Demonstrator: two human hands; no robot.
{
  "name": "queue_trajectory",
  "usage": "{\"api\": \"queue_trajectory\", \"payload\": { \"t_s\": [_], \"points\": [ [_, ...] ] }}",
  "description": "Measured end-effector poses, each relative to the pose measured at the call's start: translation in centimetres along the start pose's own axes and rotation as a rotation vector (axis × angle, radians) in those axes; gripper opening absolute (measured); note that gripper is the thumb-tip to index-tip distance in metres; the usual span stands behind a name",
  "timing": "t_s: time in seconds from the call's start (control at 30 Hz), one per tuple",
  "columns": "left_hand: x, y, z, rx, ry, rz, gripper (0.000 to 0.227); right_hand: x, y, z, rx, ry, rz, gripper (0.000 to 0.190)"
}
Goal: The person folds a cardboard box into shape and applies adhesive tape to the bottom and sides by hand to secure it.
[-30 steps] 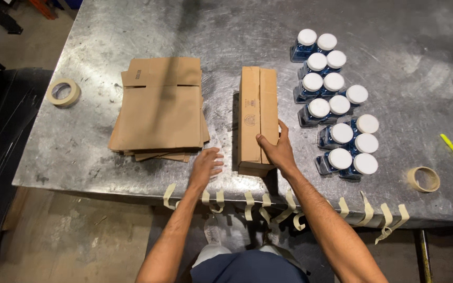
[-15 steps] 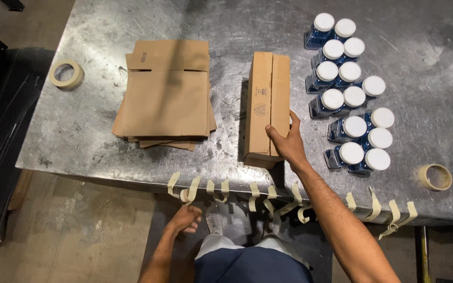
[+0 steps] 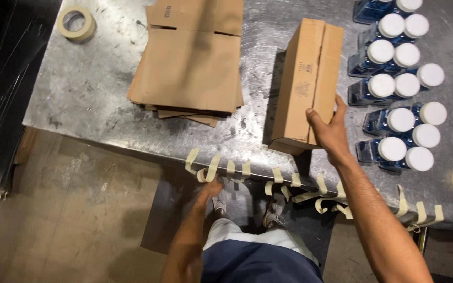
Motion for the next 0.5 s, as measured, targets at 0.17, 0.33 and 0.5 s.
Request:
{"api": "queue_trajectory", "payload": {
  "t_s": [0.17,0.33,0.5],
  "points": [
    [5.7,-5.6,5.0,0.001,-0.017,-0.149,0.087,-1.1,0.2,0.3,0.010,0.047,0.034,0.089],
    [4.9,-4.7,1.9,-0.082,-0.192,-0.292,0.058,-3.0,1.1,1.4,0.019,0.067,0.043,0.083],
    [3.8,-4.7,1.9,-0.036,-0.162,-0.304,0.092,-2.9,1.0,1.4,0.038,0.094,0.099,0.081]
  ]
}}
Point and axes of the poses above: each hand's wrist, its own z-axis towards the middle knuckle, its own y-axis out of the back of the hand, x = y × z, the point moved 2 cm from there along z, towards the middle knuckle, and after that the axes turned 13 degrees about z, right-handed, at the moved point
